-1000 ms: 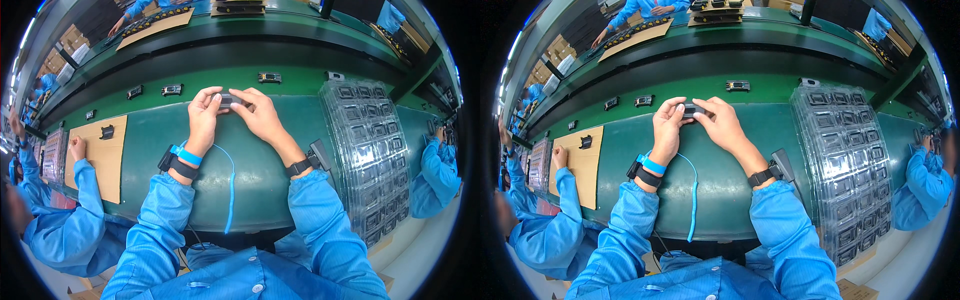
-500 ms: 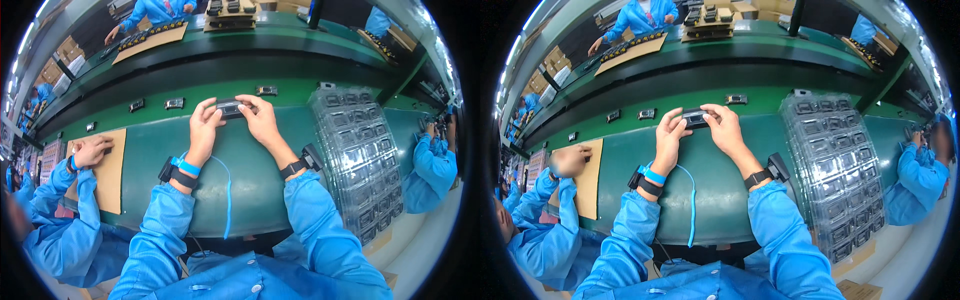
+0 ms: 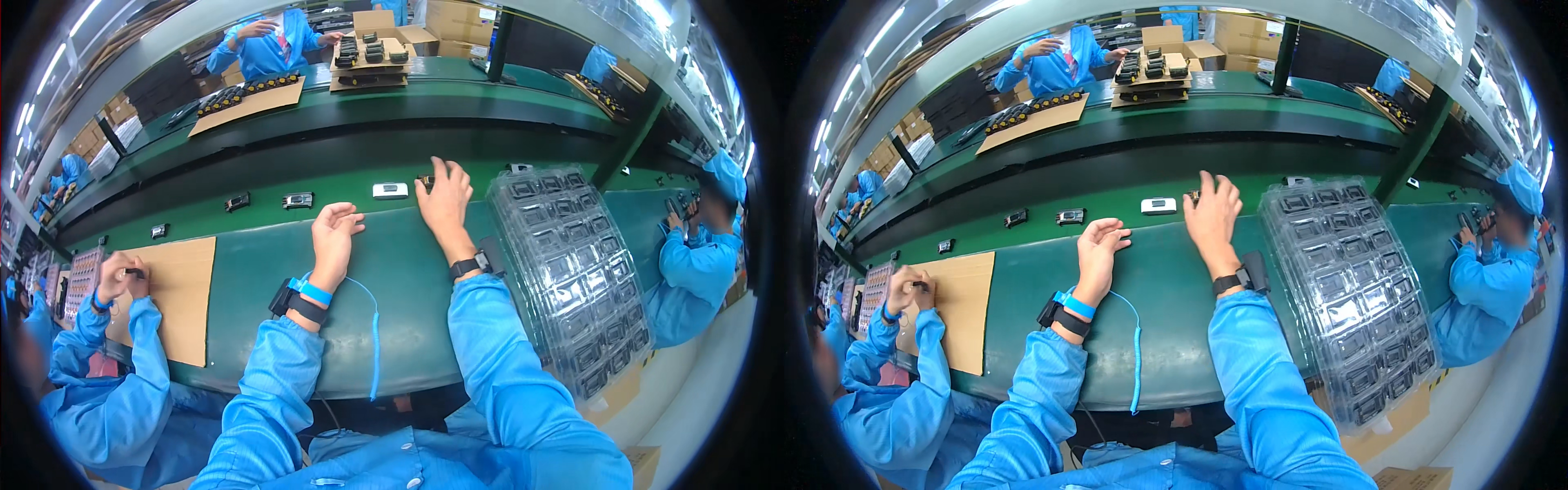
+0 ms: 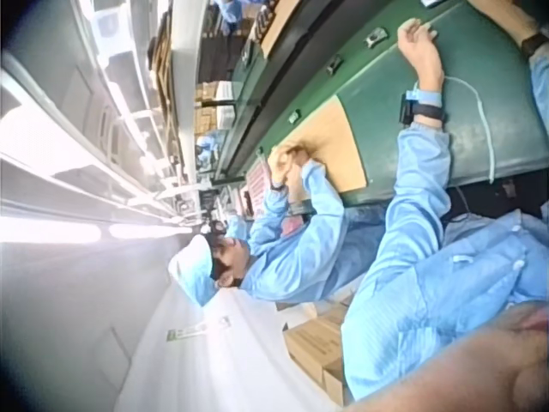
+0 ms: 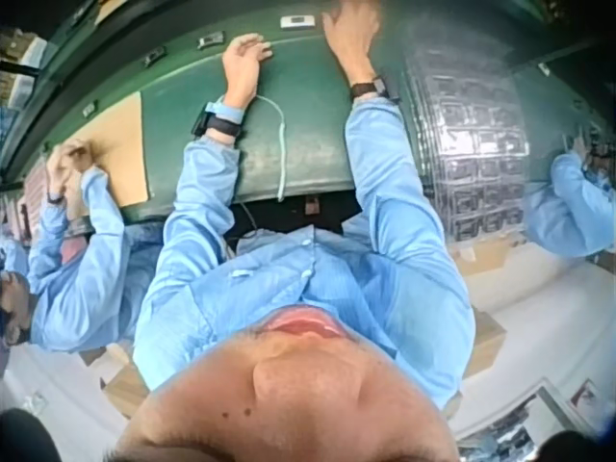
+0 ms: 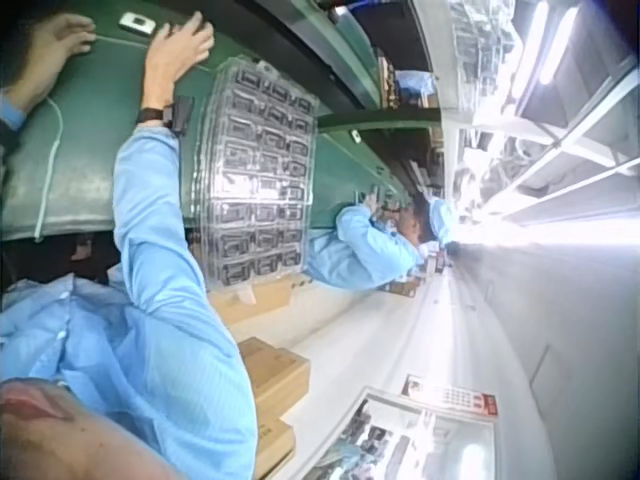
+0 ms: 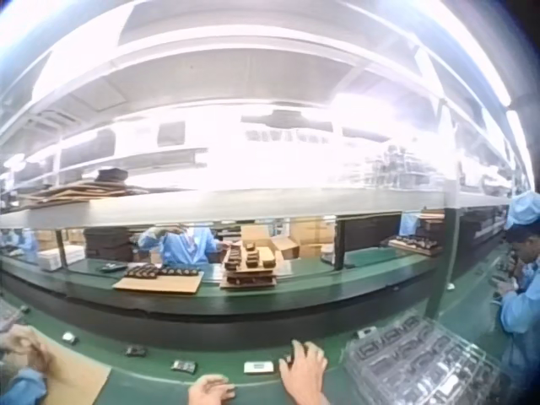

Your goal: Assembling and inspecting small electronic components on a production line.

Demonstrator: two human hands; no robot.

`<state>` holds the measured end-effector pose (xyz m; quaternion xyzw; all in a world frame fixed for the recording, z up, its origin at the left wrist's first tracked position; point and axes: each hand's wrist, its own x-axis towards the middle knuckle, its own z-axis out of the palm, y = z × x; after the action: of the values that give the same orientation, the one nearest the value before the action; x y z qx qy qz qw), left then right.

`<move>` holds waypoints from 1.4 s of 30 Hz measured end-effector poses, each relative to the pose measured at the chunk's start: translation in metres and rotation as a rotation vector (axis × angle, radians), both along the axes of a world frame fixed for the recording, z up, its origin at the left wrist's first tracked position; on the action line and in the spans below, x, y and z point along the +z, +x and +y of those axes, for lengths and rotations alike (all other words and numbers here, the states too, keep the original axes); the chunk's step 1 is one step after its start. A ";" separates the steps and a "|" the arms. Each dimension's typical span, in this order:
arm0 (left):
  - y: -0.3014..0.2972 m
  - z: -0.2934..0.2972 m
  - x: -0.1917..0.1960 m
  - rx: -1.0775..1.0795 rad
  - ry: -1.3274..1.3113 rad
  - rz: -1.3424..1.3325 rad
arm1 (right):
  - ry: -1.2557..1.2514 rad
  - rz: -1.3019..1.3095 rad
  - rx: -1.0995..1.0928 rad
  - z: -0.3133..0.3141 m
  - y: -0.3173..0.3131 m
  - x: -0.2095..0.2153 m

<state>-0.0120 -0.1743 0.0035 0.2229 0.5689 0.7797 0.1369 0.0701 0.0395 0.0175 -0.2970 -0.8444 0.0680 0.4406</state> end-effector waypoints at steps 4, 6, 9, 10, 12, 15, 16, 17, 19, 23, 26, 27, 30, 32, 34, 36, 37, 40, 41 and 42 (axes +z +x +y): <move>0.000 0.001 -0.002 -0.022 0.001 0.016 | -0.268 -0.211 0.019 0.012 -0.002 0.008; 0.002 0.003 0.001 -0.022 -0.004 0.010 | -0.261 -0.178 0.042 0.015 0.001 0.006; 0.007 0.007 0.007 -0.049 -0.057 0.005 | -0.047 0.221 0.367 0.004 0.011 0.001; 0.009 0.006 0.010 -0.054 -0.041 0.022 | -0.060 0.248 0.429 -0.011 0.013 -0.001; 0.012 0.000 0.013 -0.050 -0.032 0.028 | -0.158 0.247 0.574 -0.050 0.017 0.005; 0.008 -0.002 0.010 -0.130 0.009 0.114 | -0.254 0.190 0.662 -0.087 0.017 0.002; 0.005 -0.003 0.008 -0.124 0.003 0.107 | -0.338 0.190 0.710 -0.092 0.015 0.003; 0.005 0.001 0.008 -0.111 0.018 0.099 | -0.417 0.188 0.747 -0.090 0.015 0.001; 0.006 0.005 0.007 -0.035 -0.013 0.073 | -0.622 0.266 0.832 -0.077 0.014 -0.004; 0.005 0.003 0.009 -0.058 0.000 0.002 | -1.025 0.337 0.877 -0.064 0.010 -0.008; 0.007 0.003 0.007 -0.074 -0.024 0.029 | -0.943 0.310 0.851 -0.061 0.010 -0.013; 0.006 0.002 0.006 -0.076 -0.027 0.028 | -0.924 0.276 0.843 -0.062 0.009 -0.014; 0.005 0.001 0.007 -0.067 0.013 0.007 | -0.901 0.255 0.841 -0.065 0.008 -0.013; 0.007 0.002 0.008 -0.052 -0.004 0.053 | -0.896 0.267 0.847 -0.066 0.009 -0.012; 0.007 0.002 0.008 -0.053 -0.006 0.051 | -0.880 0.232 0.835 -0.067 0.011 -0.010; 0.008 0.003 0.009 -0.057 -0.007 0.050 | -0.886 0.235 0.837 -0.067 0.012 -0.008; 0.008 0.004 0.009 -0.057 -0.010 0.045 | -0.892 0.236 0.842 -0.066 0.013 -0.007; 0.008 0.003 0.010 -0.056 -0.017 0.044 | -0.873 0.239 0.848 -0.069 0.015 -0.003; 0.008 0.002 0.010 -0.058 -0.017 0.046 | -0.873 0.239 0.848 -0.069 0.015 -0.002; 0.008 0.002 0.011 -0.058 -0.017 0.046 | -0.876 0.243 0.850 -0.069 0.015 -0.001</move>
<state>-0.0041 -0.1721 0.0141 0.2559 0.5718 0.7653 0.1481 0.0851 -0.0300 0.0160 -0.0780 -0.7263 0.6110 0.3051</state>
